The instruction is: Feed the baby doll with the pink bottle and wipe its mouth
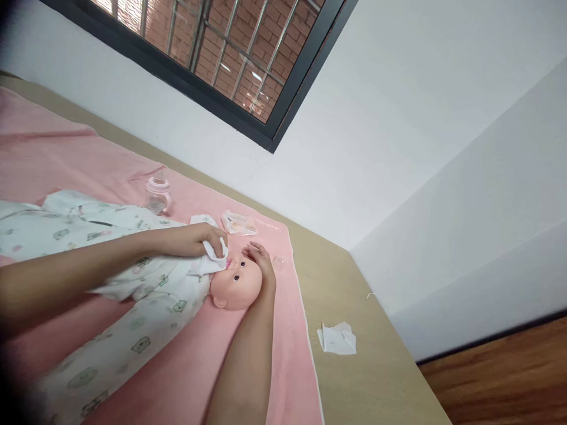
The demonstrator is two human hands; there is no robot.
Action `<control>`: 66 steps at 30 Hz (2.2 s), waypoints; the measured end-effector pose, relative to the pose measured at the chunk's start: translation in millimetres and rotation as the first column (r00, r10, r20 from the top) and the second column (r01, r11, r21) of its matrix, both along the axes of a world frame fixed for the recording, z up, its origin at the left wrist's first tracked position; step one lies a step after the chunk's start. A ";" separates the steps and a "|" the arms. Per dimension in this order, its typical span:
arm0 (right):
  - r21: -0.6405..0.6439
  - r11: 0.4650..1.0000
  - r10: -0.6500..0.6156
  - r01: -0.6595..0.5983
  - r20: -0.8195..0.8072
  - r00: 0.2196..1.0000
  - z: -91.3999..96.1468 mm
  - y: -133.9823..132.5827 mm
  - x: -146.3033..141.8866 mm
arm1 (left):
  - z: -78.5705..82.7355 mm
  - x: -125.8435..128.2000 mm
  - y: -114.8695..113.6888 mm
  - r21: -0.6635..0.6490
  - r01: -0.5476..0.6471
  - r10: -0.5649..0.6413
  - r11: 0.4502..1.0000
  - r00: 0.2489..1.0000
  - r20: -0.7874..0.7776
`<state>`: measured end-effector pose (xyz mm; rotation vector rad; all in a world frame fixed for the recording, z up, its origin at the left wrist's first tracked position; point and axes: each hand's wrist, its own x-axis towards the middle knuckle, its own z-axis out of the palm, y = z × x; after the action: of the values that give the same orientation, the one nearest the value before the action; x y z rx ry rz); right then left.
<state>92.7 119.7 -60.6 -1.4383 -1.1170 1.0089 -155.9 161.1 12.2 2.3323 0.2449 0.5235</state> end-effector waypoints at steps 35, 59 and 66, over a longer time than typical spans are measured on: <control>0.026 0.997 0.064 -0.067 0.096 0.993 -0.3 -0.9 1.4 | -1.6 0.8 6.4 -0.067 -0.010 0.016 0.998 0.996 0.089; 0.079 0.997 0.012 -0.016 0.053 0.999 2.8 -5.5 -3.8 | 4.0 0.3 -3.9 0.065 0.014 -0.013 0.998 1.000 -0.008; 0.115 0.993 0.027 -0.027 0.007 1.000 -4.3 -0.5 -1.5 | 1.0 0.8 3.5 0.066 -0.107 0.106 0.992 0.994 0.012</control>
<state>91.2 119.2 -65.0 -1.3373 -1.1823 0.9446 -155.0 164.5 13.2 2.3905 0.3549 0.6019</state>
